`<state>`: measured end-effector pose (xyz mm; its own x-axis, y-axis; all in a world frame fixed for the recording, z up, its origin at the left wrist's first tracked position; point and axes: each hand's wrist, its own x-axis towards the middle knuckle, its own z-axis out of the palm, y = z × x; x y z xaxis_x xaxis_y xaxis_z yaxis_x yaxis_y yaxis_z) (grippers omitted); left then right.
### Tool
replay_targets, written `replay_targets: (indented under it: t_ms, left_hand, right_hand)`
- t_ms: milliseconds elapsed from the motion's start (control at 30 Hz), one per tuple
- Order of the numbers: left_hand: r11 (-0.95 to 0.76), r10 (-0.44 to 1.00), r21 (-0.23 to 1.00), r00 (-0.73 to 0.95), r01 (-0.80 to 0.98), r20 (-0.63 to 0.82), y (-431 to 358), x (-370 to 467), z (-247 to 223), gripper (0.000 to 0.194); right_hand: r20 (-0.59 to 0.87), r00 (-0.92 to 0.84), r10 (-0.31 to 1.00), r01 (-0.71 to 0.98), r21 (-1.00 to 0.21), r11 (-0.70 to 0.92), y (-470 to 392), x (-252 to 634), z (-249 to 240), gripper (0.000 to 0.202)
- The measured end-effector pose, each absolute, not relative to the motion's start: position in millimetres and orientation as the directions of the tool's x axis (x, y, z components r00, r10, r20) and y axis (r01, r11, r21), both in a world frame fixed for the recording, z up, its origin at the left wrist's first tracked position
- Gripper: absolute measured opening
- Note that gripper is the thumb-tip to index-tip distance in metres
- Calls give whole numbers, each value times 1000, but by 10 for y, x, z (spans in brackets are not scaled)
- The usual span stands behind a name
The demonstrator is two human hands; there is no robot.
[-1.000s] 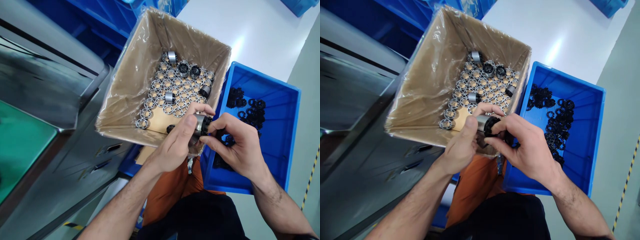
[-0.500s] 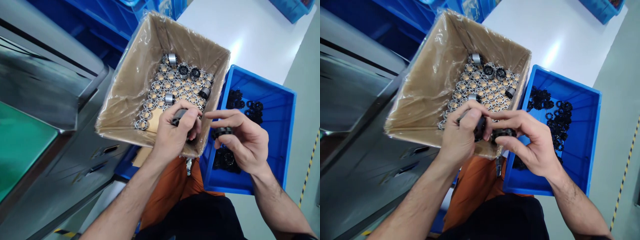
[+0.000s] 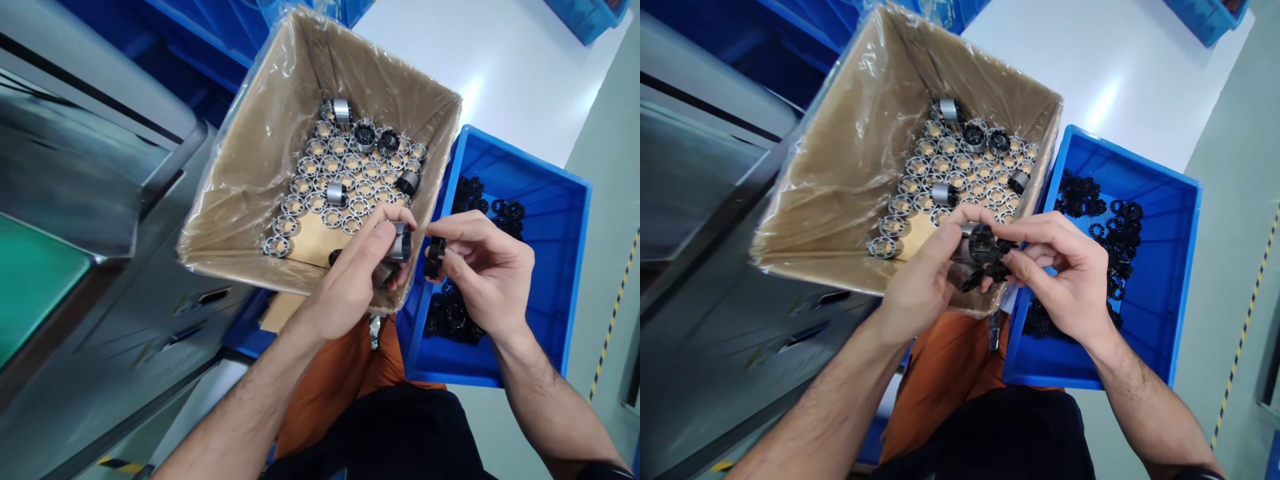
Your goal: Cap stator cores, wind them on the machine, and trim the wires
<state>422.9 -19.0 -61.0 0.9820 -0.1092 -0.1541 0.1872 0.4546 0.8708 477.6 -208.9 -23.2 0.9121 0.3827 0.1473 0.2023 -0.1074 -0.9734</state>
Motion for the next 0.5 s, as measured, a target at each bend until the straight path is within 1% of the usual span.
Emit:
replay_targets:
  t_ms: [100, 167, 367, 500]
  left_hand:
    - [439, -144, 877, 979, 194, -145, -178, 4177, -637, 40]
    - [428, -159, 881, 976, 202, -147, -171, 4155, -643, 40]
    - [417, -188, 883, 971, 216, -148, -168, 4143, -632, 37]
    - [442, -181, 874, 975, 200, -132, -159, 4147, -637, 35]
  right_hand:
    - [202, 901, 384, 291, -937, -191, -2095, 4789, -278, 27]
    - [224, 895, 385, 321, -924, -209, -2080, 4781, -298, 32]
    - [289, 888, 357, 388, -888, -247, -2022, 4732, -307, 19]
    - [318, 893, 320, 402, -882, -246, -1999, 4727, -297, 21]
